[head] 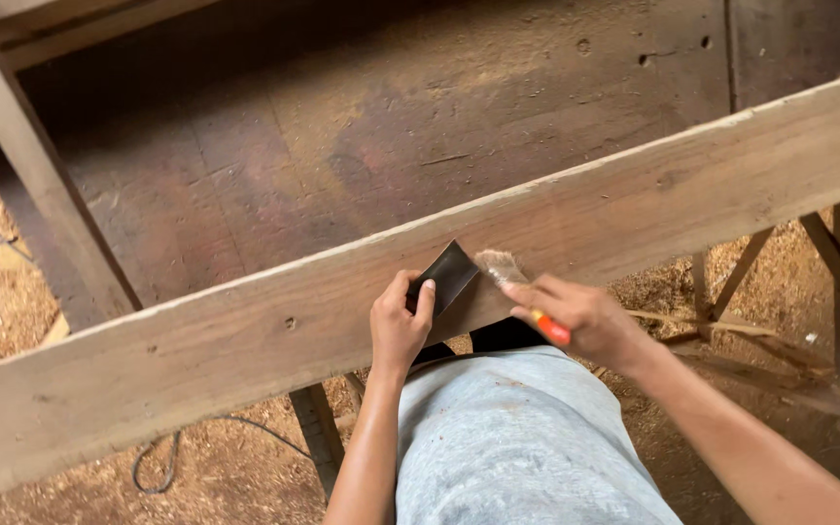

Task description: The person marks a wooden plank with a marker, sands the surface using a small piece of sandpaper, and brushes away the dust with a brush.

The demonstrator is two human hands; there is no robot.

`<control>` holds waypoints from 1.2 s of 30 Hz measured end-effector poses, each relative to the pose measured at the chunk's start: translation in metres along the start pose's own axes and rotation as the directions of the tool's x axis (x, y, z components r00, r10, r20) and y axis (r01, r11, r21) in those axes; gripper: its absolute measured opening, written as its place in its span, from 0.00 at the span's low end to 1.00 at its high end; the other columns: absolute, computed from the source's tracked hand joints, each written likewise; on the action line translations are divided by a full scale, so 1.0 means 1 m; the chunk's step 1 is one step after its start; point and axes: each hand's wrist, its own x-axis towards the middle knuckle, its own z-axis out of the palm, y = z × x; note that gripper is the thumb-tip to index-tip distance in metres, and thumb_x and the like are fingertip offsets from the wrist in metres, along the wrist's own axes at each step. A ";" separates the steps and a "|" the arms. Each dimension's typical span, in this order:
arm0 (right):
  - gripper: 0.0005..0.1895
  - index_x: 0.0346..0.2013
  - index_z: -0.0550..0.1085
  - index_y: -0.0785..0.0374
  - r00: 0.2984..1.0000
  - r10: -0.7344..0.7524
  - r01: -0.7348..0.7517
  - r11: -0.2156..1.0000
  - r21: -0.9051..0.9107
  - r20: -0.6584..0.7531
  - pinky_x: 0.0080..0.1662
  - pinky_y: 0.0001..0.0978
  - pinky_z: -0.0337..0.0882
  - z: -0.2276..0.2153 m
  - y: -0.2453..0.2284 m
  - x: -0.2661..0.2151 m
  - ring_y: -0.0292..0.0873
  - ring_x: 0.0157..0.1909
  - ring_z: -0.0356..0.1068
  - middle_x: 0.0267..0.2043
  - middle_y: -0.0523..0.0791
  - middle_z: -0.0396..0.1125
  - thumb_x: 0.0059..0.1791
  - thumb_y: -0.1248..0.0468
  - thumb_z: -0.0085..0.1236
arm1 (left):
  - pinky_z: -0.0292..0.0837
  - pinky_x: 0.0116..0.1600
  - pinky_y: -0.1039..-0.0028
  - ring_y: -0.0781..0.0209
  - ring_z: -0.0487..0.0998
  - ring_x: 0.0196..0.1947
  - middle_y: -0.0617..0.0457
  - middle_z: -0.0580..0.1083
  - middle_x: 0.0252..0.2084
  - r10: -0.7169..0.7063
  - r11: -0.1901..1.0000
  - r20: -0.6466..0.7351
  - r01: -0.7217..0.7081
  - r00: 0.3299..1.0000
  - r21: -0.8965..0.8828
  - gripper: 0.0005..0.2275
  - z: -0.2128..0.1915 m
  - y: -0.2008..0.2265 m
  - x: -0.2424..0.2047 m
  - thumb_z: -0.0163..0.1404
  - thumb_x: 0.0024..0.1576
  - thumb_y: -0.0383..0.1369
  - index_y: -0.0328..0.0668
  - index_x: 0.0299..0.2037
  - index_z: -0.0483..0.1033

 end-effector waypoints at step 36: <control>0.10 0.39 0.77 0.66 0.907 0.259 -0.267 0.963 0.023 -0.333 0.25 0.21 0.74 0.101 -0.092 -0.112 0.38 0.27 0.74 0.31 0.49 0.74 0.60 0.64 0.52 | 0.77 0.28 0.79 0.67 0.83 0.27 0.49 0.81 0.32 -0.164 0.935 0.305 0.246 0.938 -0.254 0.07 -0.011 -0.014 0.010 0.56 0.60 0.29 0.33 0.41 0.73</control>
